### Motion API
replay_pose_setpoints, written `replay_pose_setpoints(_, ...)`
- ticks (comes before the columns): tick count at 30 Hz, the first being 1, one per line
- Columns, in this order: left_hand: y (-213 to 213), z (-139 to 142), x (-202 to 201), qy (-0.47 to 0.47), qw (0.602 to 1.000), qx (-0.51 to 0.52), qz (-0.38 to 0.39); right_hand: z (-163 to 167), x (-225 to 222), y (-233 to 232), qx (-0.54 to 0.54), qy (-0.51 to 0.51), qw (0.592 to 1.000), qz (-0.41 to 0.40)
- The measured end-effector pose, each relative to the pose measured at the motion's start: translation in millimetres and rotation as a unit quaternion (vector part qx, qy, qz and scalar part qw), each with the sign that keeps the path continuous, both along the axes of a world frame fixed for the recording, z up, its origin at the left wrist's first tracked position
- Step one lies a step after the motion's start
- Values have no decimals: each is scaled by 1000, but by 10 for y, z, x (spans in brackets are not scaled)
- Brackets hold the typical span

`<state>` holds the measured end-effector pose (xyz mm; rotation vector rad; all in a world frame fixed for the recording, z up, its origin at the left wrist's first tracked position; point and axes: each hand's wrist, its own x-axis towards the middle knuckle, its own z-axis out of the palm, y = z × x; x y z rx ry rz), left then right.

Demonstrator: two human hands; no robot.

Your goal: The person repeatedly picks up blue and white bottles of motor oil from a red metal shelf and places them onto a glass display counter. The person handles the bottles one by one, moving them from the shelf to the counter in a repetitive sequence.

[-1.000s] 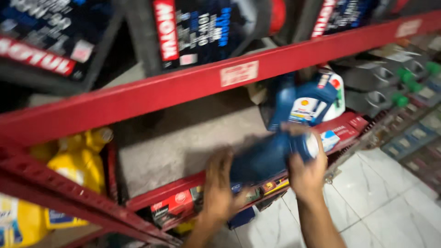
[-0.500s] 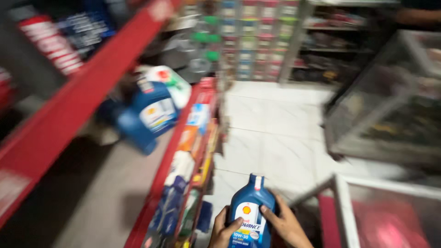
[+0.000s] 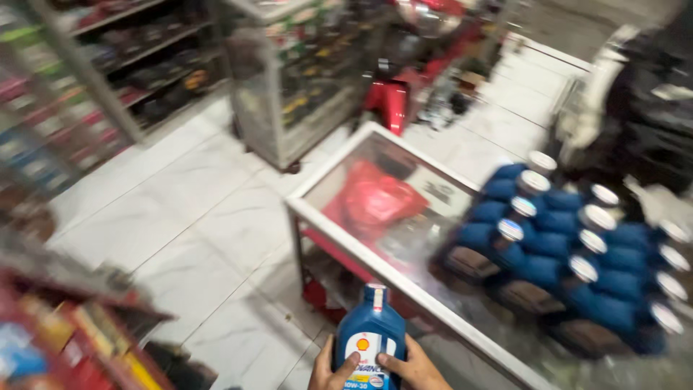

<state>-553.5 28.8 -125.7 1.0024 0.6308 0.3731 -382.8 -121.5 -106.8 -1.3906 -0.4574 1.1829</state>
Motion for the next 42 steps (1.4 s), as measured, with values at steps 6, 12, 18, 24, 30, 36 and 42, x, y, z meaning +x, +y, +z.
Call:
replay_pose_setpoints(6, -546, 328, 636, 13, 991, 54, -120, 158, 94, -914, 30, -32, 978, -202)
replay_pose_setpoints(12, -936, 934, 1237, -116, 947, 251, -163, 471, 431, -1409, 71, -169, 938, -295)
replay_pose_setpoints(18, -1200, 1172, 1737, -91, 925, 358, -87, 714, 1034, -1323, 85, -277, 915, -282)
replay_pose_setpoints(24, -1214, 1064, 2077, -49, 907, 418, -27, 759, 1405, -940, 104, -172, 942, -269)
replay_pose_setpoints(30, -1282, 917, 2277, 44, 890, 453, -27, 832, 1513, -973, 58, -373, 890, -256)
replay_pose_setpoints(36, -1211, 889, 2488, 50, 880, 469, -53, 777, 1589, -1107, -84, -486, 842, -219)
replay_pose_setpoints(42, -1242, 844, 2764, 83, 871, 478, -80, 598, 1799, -1195, -88, -491, 828, -257)
